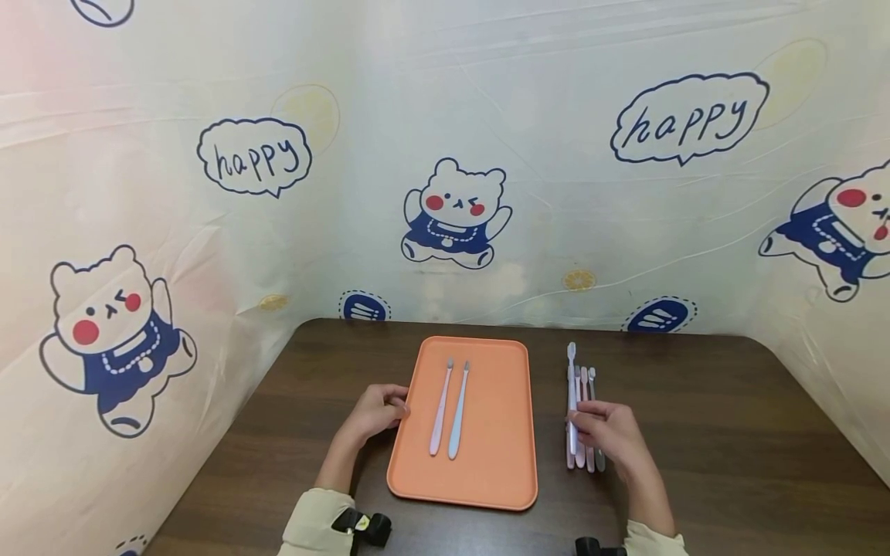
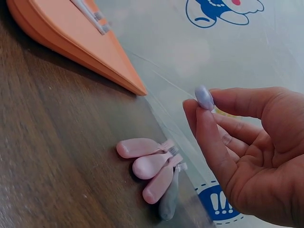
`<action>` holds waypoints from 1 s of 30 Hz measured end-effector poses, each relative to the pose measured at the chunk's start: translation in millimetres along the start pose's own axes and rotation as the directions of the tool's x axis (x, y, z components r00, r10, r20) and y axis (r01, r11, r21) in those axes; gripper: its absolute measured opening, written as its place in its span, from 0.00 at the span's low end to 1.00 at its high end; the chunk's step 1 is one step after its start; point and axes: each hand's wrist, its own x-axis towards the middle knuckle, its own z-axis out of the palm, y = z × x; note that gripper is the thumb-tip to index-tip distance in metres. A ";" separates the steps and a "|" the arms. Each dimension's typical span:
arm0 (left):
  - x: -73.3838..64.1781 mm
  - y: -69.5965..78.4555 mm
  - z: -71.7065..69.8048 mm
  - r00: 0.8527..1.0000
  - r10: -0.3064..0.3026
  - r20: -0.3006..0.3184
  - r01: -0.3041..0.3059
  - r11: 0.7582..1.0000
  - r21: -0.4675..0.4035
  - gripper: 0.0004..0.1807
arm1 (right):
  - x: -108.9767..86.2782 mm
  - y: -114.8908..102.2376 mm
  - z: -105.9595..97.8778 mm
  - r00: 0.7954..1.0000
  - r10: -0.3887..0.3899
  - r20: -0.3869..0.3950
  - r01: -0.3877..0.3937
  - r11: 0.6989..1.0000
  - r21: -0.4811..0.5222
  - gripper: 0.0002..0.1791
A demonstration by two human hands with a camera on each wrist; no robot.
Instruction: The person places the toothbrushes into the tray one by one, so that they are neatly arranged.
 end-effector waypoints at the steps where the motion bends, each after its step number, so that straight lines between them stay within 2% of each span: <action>1: 0.1 -0.1 0.0 1.000 0.001 0.000 -0.001 1.000 0.000 0.22 | 0.0 -0.4 0.6 1.000 0.000 -0.002 0.000 1.000 -0.002 0.31; 30: 0.6 -0.4 0.4 1.000 -0.004 -0.007 0.004 1.000 -0.002 0.22 | -0.9 -8.8 12.5 0.999 -0.044 0.014 0.045 0.998 -0.036 0.27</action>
